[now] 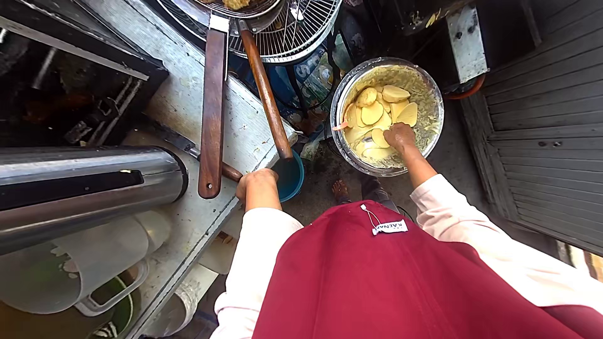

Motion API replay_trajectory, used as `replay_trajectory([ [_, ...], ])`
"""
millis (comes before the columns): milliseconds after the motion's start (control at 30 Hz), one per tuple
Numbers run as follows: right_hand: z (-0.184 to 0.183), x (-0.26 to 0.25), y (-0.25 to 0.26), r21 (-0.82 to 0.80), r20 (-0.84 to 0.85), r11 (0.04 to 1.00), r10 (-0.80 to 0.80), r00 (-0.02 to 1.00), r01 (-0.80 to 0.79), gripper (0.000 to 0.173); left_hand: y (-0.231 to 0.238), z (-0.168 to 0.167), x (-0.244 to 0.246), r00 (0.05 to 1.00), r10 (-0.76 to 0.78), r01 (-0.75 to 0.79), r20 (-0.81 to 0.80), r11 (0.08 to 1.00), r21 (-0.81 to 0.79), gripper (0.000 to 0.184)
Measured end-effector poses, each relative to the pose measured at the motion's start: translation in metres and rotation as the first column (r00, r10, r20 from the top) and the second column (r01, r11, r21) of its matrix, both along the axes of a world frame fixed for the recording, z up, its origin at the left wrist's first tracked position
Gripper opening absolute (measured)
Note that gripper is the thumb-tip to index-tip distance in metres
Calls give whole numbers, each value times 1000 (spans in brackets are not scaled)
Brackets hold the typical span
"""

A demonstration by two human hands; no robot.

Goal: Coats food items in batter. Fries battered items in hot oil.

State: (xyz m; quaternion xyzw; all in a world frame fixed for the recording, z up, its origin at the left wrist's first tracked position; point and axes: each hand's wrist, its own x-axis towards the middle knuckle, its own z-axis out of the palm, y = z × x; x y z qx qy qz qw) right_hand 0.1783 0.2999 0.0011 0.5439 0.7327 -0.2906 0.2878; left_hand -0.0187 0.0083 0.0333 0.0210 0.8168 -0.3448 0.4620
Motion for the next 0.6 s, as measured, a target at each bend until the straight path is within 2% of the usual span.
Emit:
replay_trajectory([
  [167,-14,15,-2,-6,-36,995,100,994,-100,36,-1,-2,-1,999,34,-34,-13,999,10,52],
  [333,-30,3,-24,-72,-141,986,-157,977,148,32,0,-3,-1,1000,4,-4,-7,1000,-7,52],
  [400,-32,-11,-34,-87,-157,983,-173,972,161,30,0,-3,0,1000,15,-15,-14,1000,-2,51],
  [467,-42,-22,-35,-94,-204,993,-92,975,74,30,-1,-2,-1,1000,21,-20,-19,1000,9,51],
  [533,-62,-22,-25,-104,-296,992,43,954,-77,29,-1,-1,-1,999,24,-23,-21,1000,13,52],
  [600,-77,-18,-10,-163,-353,970,112,929,-178,31,-1,-2,-2,1000,21,-20,-19,1000,7,52],
])
